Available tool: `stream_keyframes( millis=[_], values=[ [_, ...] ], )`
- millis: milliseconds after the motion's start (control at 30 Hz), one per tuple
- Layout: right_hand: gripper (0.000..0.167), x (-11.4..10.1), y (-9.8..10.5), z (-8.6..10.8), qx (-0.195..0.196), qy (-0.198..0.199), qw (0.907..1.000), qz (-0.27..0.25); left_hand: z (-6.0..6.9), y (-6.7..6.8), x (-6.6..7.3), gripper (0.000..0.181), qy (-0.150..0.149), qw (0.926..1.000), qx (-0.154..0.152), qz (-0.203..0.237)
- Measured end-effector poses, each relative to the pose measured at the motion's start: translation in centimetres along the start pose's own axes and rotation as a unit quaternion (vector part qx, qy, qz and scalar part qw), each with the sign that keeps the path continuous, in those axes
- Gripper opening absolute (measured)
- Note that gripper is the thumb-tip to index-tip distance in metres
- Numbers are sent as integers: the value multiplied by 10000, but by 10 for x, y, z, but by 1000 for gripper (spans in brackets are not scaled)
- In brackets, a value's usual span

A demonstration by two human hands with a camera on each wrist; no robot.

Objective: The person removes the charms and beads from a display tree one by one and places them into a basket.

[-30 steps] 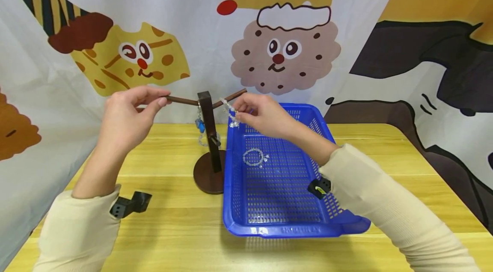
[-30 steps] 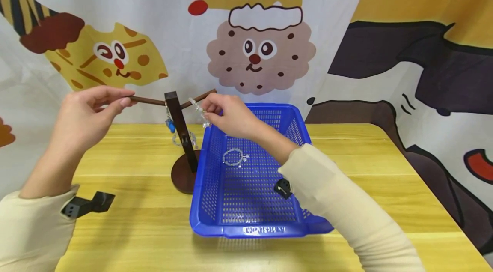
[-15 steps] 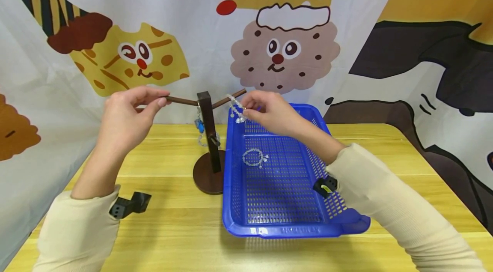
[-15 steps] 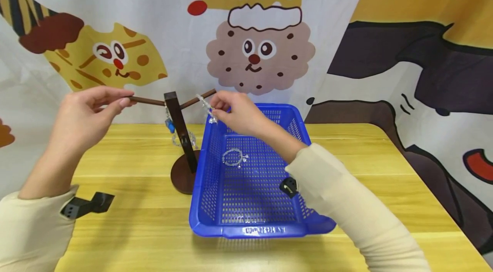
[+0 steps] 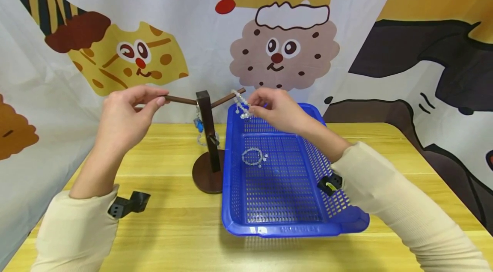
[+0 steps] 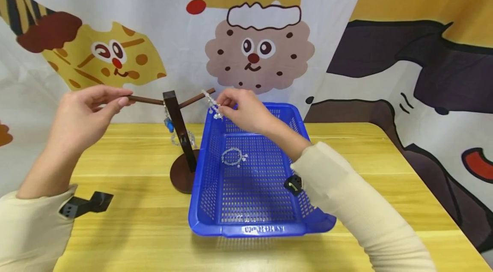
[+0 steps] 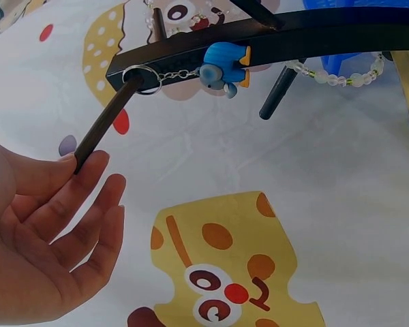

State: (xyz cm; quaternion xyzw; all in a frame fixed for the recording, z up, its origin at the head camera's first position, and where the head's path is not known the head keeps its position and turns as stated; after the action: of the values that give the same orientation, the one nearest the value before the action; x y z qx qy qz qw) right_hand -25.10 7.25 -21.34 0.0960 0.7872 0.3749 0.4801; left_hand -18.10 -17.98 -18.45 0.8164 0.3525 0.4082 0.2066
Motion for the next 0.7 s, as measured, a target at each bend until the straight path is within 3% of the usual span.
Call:
stream_keyframes(
  millis=[700],
  values=[
    [5,5,13,2,230,-110,9996,99,0,0,1,21,-19,10000,8,-45]
  ],
)
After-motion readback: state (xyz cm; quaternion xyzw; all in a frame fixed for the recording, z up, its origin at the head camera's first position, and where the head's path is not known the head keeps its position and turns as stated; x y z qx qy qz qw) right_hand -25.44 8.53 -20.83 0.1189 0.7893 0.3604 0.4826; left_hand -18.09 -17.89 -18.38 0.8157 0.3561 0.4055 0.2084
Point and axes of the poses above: each hand's wrist, its own z-axis away from the middle knuckle, its own y-axis out of the back of the hand, x = y × z, the point moved 5 cm from there along -z, towards the middle knuckle, and after that the axes turned 7 degrees about -y, right-handed, at the moved point
